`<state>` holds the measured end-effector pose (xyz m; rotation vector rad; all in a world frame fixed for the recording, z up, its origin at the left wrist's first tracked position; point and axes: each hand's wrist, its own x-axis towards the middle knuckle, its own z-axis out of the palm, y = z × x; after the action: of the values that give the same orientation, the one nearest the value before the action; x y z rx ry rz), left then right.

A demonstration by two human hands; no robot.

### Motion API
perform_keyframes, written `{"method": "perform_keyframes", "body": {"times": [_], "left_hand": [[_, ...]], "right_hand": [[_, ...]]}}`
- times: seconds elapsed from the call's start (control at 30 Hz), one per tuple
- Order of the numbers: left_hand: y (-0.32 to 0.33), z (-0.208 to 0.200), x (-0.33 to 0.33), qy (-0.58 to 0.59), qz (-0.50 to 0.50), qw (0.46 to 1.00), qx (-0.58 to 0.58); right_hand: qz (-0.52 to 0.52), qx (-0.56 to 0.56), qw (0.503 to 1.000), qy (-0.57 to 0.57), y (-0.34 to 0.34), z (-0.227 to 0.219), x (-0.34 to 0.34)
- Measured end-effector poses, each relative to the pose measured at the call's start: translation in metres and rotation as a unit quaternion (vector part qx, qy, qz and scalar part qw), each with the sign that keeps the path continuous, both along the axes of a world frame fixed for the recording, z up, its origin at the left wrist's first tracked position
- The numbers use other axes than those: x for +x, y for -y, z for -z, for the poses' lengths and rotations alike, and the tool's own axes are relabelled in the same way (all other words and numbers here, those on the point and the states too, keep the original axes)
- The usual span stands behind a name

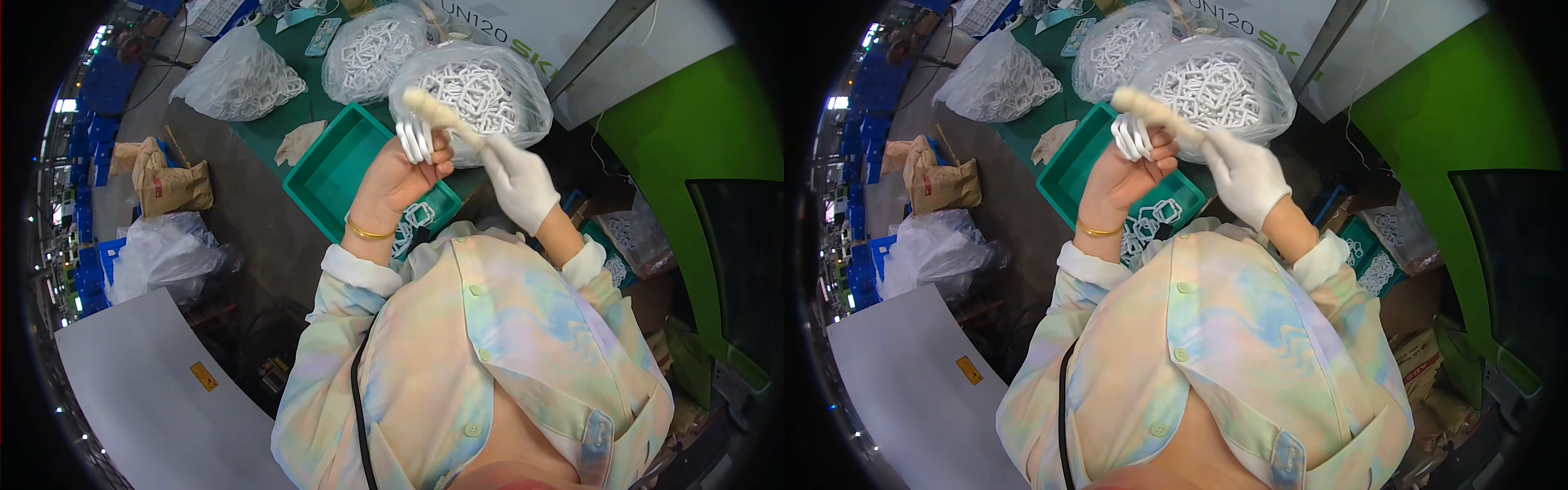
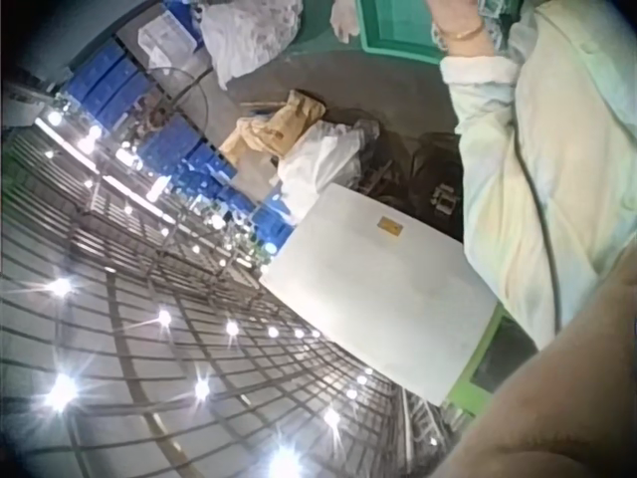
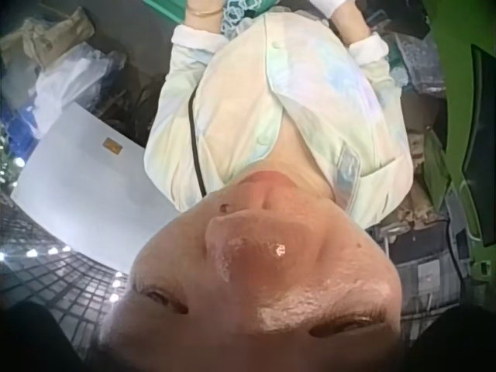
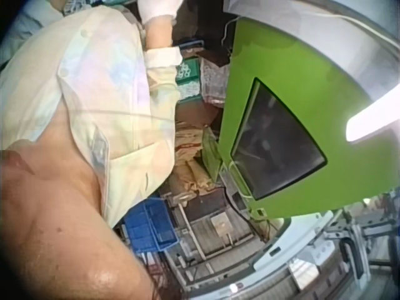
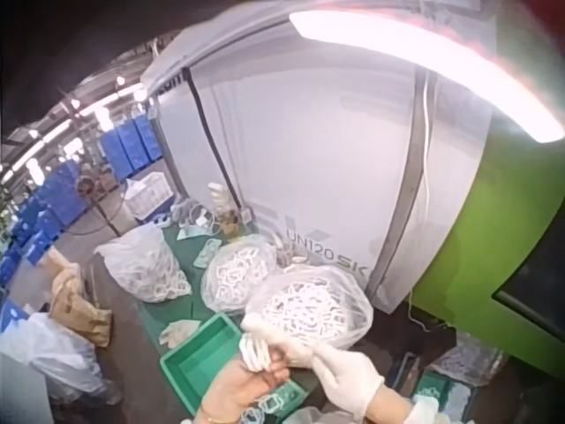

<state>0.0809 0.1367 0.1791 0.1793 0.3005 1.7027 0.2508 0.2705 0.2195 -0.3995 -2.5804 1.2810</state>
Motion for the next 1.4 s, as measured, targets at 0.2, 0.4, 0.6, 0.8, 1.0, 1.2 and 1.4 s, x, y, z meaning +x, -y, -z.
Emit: {"method": "perform_keyframes", "body": {"times": [0.2,0.4,0.6,0.8,1.0,1.2,1.4], "left_hand": [[-0.01,-0.009,0.011,0.033,-0.063,0.993,-0.094],[-0.013,-0.025,0.035,-0.101,-0.153,0.974,-0.136],[-0.015,-0.013,0.036,-0.046,-0.131,0.989,-0.048],[-0.015,-0.019,0.033,0.01,-0.109,0.993,-0.038],[-0.017,-0.024,0.036,-0.046,-0.167,0.985,-0.02],[-0.017,-0.031,0.043,-0.098,-0.159,0.98,-0.062],[-0.011,-0.034,0.03,-0.018,-0.171,0.985,-0.015]], "right_hand": [[0.038,0.039,0.998,-0.02,0.009,-0.003,-0.006],[0.073,-0.155,0.981,-0.091,0.017,-0.02,-0.025],[0.123,-0.332,0.928,-0.114,0.009,-0.018,-0.036],[0.111,-0.18,0.974,-0.078,0.027,-0.016,-0.03],[0.161,-0.167,0.97,-0.071,0.018,-0.016,-0.032],[0.173,-0.151,0.973,-0.032,0.019,-0.024,-0.036],[0.148,-0.128,0.978,-0.068,0.002,0.0,-0.018]]}}
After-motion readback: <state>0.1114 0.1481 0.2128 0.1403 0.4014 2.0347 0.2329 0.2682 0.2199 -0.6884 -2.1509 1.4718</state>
